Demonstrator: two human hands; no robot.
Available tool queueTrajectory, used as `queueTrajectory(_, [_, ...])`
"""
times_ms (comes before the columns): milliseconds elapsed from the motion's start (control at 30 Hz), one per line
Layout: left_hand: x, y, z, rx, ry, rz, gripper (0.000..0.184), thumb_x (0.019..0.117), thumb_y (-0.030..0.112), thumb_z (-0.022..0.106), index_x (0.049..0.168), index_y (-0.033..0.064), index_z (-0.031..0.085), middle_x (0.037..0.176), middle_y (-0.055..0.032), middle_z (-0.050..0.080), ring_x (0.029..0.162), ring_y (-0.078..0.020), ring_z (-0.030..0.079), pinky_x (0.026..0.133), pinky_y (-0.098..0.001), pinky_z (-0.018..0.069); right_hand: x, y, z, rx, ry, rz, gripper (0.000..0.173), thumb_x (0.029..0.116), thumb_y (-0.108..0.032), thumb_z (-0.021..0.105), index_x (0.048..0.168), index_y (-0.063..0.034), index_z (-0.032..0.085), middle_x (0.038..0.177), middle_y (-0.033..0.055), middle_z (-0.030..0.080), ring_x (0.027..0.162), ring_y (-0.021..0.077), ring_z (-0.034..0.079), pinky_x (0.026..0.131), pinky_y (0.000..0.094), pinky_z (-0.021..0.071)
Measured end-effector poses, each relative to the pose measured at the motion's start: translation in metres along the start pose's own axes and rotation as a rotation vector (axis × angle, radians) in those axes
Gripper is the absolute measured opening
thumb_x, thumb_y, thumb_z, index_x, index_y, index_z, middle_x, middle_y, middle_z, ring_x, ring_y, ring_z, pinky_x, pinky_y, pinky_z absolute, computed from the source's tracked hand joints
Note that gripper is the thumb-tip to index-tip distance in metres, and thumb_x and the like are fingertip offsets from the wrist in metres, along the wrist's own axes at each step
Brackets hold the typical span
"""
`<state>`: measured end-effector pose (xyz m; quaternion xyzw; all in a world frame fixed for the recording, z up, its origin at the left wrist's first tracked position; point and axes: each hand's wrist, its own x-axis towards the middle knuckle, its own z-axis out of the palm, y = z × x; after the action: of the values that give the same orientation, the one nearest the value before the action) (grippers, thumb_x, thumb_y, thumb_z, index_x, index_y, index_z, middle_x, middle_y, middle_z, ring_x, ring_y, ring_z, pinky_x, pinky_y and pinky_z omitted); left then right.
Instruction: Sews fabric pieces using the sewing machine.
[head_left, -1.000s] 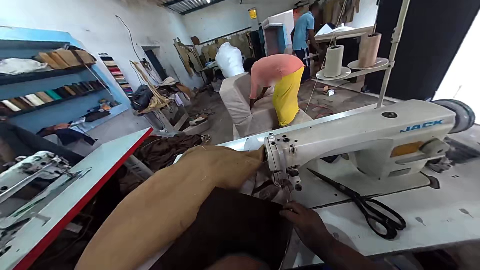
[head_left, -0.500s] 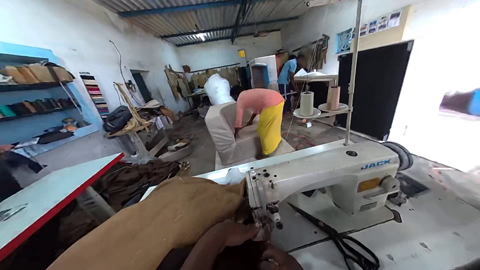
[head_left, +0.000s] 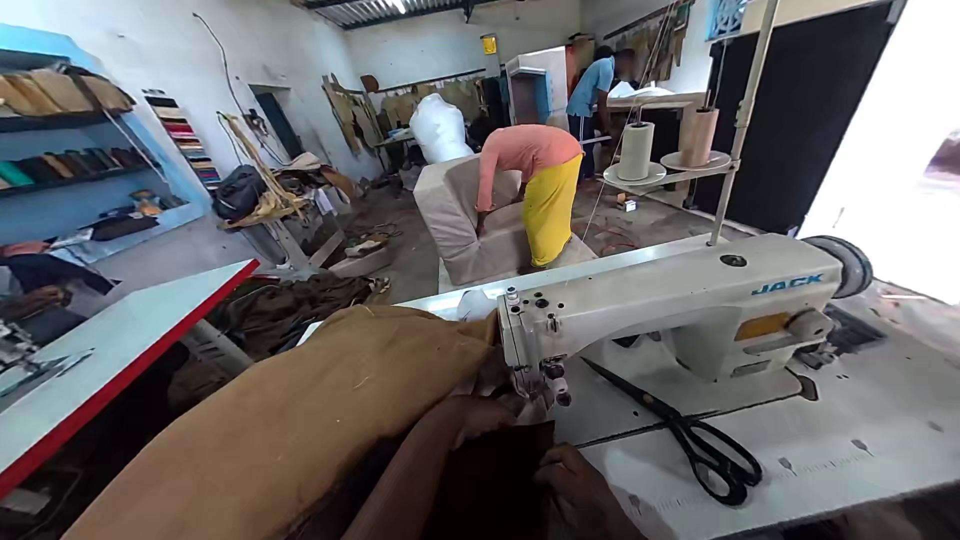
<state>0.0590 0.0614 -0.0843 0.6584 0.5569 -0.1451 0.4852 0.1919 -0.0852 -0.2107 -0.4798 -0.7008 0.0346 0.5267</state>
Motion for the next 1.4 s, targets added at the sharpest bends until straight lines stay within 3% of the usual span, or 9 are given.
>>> queueTrajectory(133, [-0.022, 0.016, 0.005, -0.151, 0.037, 0.1, 0.043, 0.1034, 0.026, 0.058, 0.135, -0.0026, 0.056, 0.132, -0.0184, 0.06, 0.117, -0.0242, 0.057, 0.103, -0.0417, 0.0448, 0.005, -0.002, 0.001, 0.02, 0.019, 0.125, 0.018, 0.0819, 0.012, 0.062, 0.09, 0.0046, 0.075, 0.096, 0.0241, 0.07, 0.085, 0.0322, 0.072, 0.077, 0.0373, 0.0613])
queueTrajectory(233, [-0.022, 0.025, 0.006, -0.181, 0.028, 0.072, 0.051, 0.1047, 0.025, 0.06, 0.146, -0.0019, 0.049, 0.147, -0.0223, 0.051, 0.135, -0.03, 0.049, 0.113, -0.0465, 0.0381, 0.008, -0.002, 0.002, 0.021, 0.007, 0.207, 0.018, 0.0813, 0.013, 0.062, 0.09, 0.0048, 0.075, 0.096, 0.0248, 0.07, 0.086, 0.0342, 0.072, 0.078, 0.0411, 0.0615])
queueTrajectory(400, [0.009, 0.017, 0.025, 0.078, 0.199, 0.183, 0.046, 0.1058, 0.024, 0.057, 0.138, -0.0082, 0.054, 0.142, -0.0294, 0.055, 0.133, -0.0386, 0.052, 0.113, -0.0535, 0.0392, 0.015, 0.009, 0.005, -0.013, 0.013, 0.281, 0.017, 0.08, 0.013, 0.064, 0.088, 0.0045, 0.077, 0.096, 0.0246, 0.072, 0.092, 0.0409, 0.071, 0.085, 0.0514, 0.0583])
queueTrajectory(600, [0.018, 0.025, 0.03, 0.328, 0.228, 0.148, 0.053, 0.105, 0.033, 0.059, 0.14, -0.0051, 0.055, 0.149, -0.0273, 0.051, 0.143, -0.0398, 0.045, 0.119, -0.0525, 0.0325, 0.032, 0.019, -0.003, -0.159, -0.165, 0.334, 0.017, 0.0837, 0.008, 0.064, 0.093, 0.0025, 0.077, 0.11, 0.0237, 0.073, 0.108, 0.0447, 0.068, 0.094, 0.0574, 0.0538])
queueTrajectory(800, [0.048, 0.006, 0.031, 0.227, 0.257, 0.195, 0.047, 0.1056, 0.034, 0.058, 0.134, -0.0034, 0.061, 0.142, -0.0247, 0.057, 0.136, -0.0362, 0.052, 0.116, -0.0515, 0.0377, 0.032, 0.027, 0.004, -0.231, -0.132, 0.29, 0.018, 0.0835, 0.01, 0.063, 0.093, 0.0024, 0.077, 0.113, 0.0195, 0.075, 0.106, 0.0402, 0.072, 0.094, 0.0516, 0.0565])
queueTrajectory(1000, [0.051, 0.005, 0.035, 0.219, 0.285, 0.173, 0.048, 0.1062, 0.035, 0.056, 0.135, -0.0023, 0.06, 0.144, -0.0226, 0.056, 0.137, -0.0346, 0.052, 0.116, -0.0514, 0.0376, 0.034, 0.028, 0.004, -0.23, -0.196, 0.356, 0.02, 0.0879, 0.008, 0.061, 0.1, 0.0036, 0.077, 0.125, 0.0175, 0.072, 0.112, 0.0412, 0.069, 0.097, 0.0547, 0.0537])
queueTrajectory(1233, [0.054, 0.006, 0.036, 0.098, 0.292, 0.15, 0.043, 0.1064, 0.031, 0.055, 0.13, -0.0043, 0.062, 0.139, -0.0241, 0.059, 0.133, -0.0359, 0.054, 0.112, -0.0532, 0.0406, 0.033, 0.03, 0.009, -0.322, -0.188, 0.307, 0.024, 0.0829, 0.01, 0.063, 0.098, -0.0008, 0.078, 0.122, 0.0127, 0.074, 0.105, 0.0407, 0.071, 0.081, 0.0591, 0.0566])
queueTrajectory(1333, [0.056, 0.006, 0.038, 0.068, 0.306, 0.109, 0.043, 0.106, 0.032, 0.055, 0.131, -0.0021, 0.063, 0.14, -0.0221, 0.059, 0.133, -0.0347, 0.055, 0.112, -0.0531, 0.041, 0.049, 0.011, -0.002, -0.365, -0.477, 0.534, 0.033, 0.0921, 0.006, 0.056, 0.119, -0.0011, 0.073, 0.139, 0.0124, 0.066, 0.128, 0.0407, 0.059, 0.099, 0.0618, 0.0451])
queueTrajectory(1400, [0.057, 0.007, 0.039, 0.062, 0.313, 0.095, 0.043, 0.1057, 0.033, 0.055, 0.131, -0.0016, 0.063, 0.138, -0.022, 0.06, 0.132, -0.035, 0.056, 0.111, -0.0539, 0.0417, 0.055, 0.007, -0.003, -0.404, -0.56, 0.581, 0.037, 0.0932, 0.005, 0.054, 0.125, -0.0029, 0.07, 0.143, 0.0119, 0.063, 0.134, 0.0394, 0.055, 0.102, 0.062, 0.0422])
